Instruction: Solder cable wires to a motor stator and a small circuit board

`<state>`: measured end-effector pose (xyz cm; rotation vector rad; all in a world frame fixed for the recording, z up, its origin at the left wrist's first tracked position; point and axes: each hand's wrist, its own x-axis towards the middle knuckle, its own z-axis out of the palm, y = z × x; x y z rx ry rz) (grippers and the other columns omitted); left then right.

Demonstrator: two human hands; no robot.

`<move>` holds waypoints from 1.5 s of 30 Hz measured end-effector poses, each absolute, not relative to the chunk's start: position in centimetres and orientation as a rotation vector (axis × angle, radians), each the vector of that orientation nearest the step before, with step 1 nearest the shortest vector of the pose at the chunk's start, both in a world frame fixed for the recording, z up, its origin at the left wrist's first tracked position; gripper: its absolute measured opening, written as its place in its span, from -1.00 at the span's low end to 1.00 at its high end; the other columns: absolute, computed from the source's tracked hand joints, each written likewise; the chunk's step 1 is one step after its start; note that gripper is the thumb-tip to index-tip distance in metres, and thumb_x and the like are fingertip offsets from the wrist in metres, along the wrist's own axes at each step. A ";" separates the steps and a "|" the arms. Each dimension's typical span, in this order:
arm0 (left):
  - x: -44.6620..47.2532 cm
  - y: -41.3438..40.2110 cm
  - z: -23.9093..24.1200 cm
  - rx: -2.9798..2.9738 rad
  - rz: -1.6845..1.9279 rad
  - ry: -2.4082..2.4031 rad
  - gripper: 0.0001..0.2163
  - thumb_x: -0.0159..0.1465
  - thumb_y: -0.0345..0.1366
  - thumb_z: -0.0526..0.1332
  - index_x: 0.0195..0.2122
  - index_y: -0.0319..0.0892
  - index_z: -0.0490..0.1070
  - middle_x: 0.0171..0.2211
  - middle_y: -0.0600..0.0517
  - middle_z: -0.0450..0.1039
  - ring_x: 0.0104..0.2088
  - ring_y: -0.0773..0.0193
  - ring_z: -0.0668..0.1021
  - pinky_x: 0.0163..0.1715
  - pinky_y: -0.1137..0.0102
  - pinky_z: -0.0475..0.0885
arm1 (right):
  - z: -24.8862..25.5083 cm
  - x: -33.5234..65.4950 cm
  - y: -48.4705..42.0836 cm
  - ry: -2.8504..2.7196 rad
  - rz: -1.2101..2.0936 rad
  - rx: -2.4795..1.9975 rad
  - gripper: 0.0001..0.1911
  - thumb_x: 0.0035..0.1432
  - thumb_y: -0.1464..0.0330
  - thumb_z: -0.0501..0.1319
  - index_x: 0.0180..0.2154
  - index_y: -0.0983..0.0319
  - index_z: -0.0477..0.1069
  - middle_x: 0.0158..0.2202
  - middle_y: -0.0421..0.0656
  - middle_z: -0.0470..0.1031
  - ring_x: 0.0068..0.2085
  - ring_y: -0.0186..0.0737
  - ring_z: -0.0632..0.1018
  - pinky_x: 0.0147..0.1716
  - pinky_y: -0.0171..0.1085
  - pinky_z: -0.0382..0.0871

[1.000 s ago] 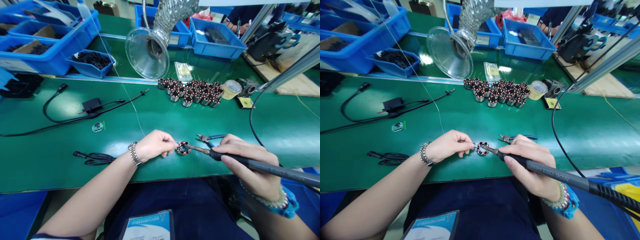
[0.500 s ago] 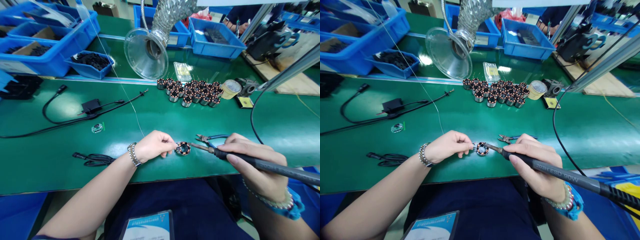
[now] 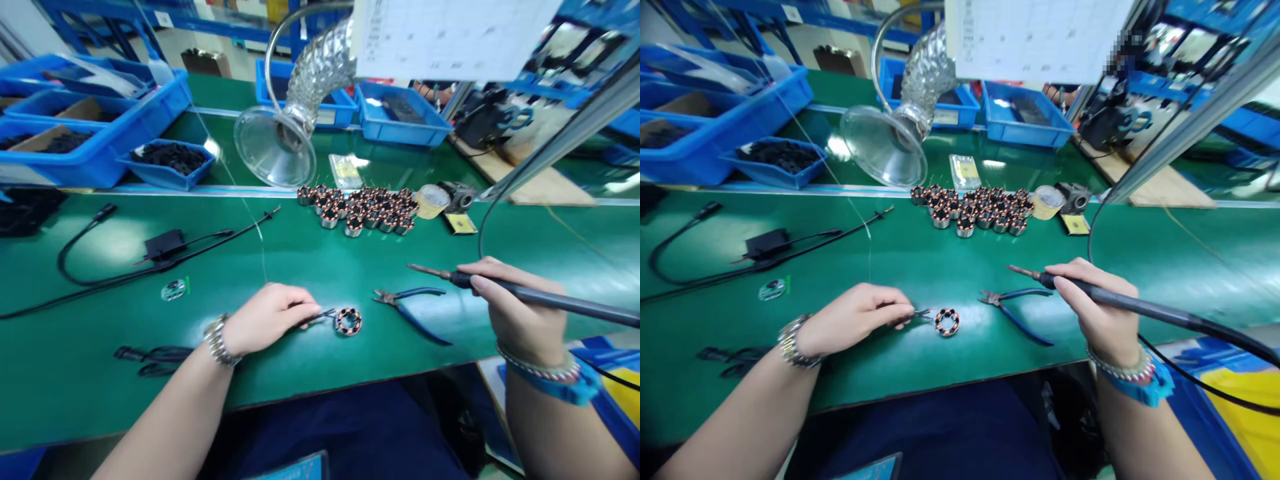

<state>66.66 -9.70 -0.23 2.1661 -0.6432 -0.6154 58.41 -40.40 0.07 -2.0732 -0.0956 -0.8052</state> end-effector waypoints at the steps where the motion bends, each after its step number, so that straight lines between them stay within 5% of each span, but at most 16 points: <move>1: 66.9 -9.5 -0.2 2.222 -0.500 -0.606 -0.74 0.21 -0.16 0.06 -0.50 -0.17 0.41 -0.55 0.08 0.45 -0.50 0.33 0.47 -0.44 0.49 0.34 | -0.1 59.2 -41.6 -0.052 -0.846 -2.118 -0.90 0.03 0.36 0.24 -0.34 0.11 0.51 -0.43 -0.22 0.49 -0.40 -0.21 0.44 -0.38 -0.22 0.31; 6: 68.7 -9.0 -1.9 2.548 0.564 -0.476 -0.74 0.23 -0.23 0.00 -0.15 -0.16 0.39 -0.11 -0.11 0.40 -0.08 0.01 0.40 -0.05 0.14 0.28 | -1.6 65.6 -47.4 0.062 -1.156 -2.372 -0.78 0.10 0.28 0.15 -0.27 0.23 0.48 -0.30 -0.11 0.51 -0.26 -0.17 0.50 -0.23 -0.20 0.38; 10: 69.0 -9.7 -2.9 2.517 0.777 -0.657 -0.65 0.23 -0.29 0.01 0.05 -0.18 0.23 0.04 -0.15 0.25 0.08 0.03 0.26 0.08 0.10 0.19 | -3.2 70.4 -49.8 0.033 -1.166 -2.492 -0.71 0.05 0.26 0.18 -0.19 0.25 0.47 -0.25 -0.02 0.47 -0.25 -0.11 0.49 -0.25 -0.19 0.37; 18: 68.5 -9.3 -2.8 2.599 0.136 -0.916 -0.66 0.17 -0.22 0.13 -0.03 -0.17 0.31 -0.04 -0.10 0.35 0.00 0.06 0.34 0.02 0.13 0.27 | -2.6 66.7 -44.4 0.041 -1.113 -2.381 -0.77 0.14 0.28 0.12 -0.18 0.22 0.38 -0.61 -0.23 0.39 -0.56 -0.30 0.44 -0.43 -0.29 0.36; 23: 65.4 -9.8 -0.6 2.422 0.308 -0.721 -0.85 0.25 -0.29 0.05 -0.26 -0.17 0.36 -0.24 -0.03 0.44 -0.17 0.22 0.45 -0.13 0.36 0.34 | -4.0 59.1 -35.9 -0.442 -0.819 -2.252 -0.84 0.07 0.45 0.19 -0.25 0.19 0.31 -0.27 -0.15 0.50 -0.26 -0.28 0.54 -0.22 -0.32 0.41; 29: 61.4 -11.8 -2.7 2.452 0.166 -0.850 -0.80 0.22 -0.36 0.11 -0.12 -0.18 0.26 -0.23 -0.02 0.43 -0.21 0.22 0.48 -0.21 0.36 0.37 | -8.0 58.3 -30.7 -0.586 -0.500 -2.142 -0.59 0.05 0.40 0.21 -0.04 0.24 0.17 -0.07 -0.01 0.38 -0.02 -0.16 0.43 -0.03 -0.18 0.34; 36: 62.0 -11.5 -3.8 2.390 0.303 -0.861 -0.86 0.25 -0.36 0.06 -0.26 -0.19 0.39 -0.35 0.01 0.47 -0.34 0.27 0.50 -0.30 0.42 0.37 | -6.9 59.3 -29.9 -0.555 -0.353 -2.025 -0.56 0.00 0.47 0.18 -0.06 0.18 0.12 -0.16 -0.10 0.33 -0.24 -0.23 0.48 -0.23 -0.20 0.41; 40: 62.3 -11.0 -1.4 2.386 -0.192 -0.797 -0.82 0.23 -0.31 0.07 -0.39 -0.18 0.45 -0.47 0.07 0.47 -0.44 0.33 0.47 -0.40 0.47 0.31 | -4.2 58.5 -30.4 -0.418 0.066 -1.663 -0.59 0.07 0.48 0.08 -0.07 0.13 -0.01 -0.18 -0.16 0.31 -0.52 -0.47 0.40 -0.54 -0.39 0.34; 45: 62.3 -10.5 0.1 2.226 -0.696 -0.667 -0.74 0.22 -0.21 0.04 -0.44 -0.24 0.41 -0.61 0.13 0.27 -0.58 0.42 0.29 -0.56 0.51 0.18 | -2.8 58.0 -30.7 -0.283 0.257 -1.441 -0.68 0.11 0.47 0.01 -0.08 0.13 0.04 -0.26 -0.19 0.36 -0.57 -0.49 0.36 -0.64 -0.44 0.25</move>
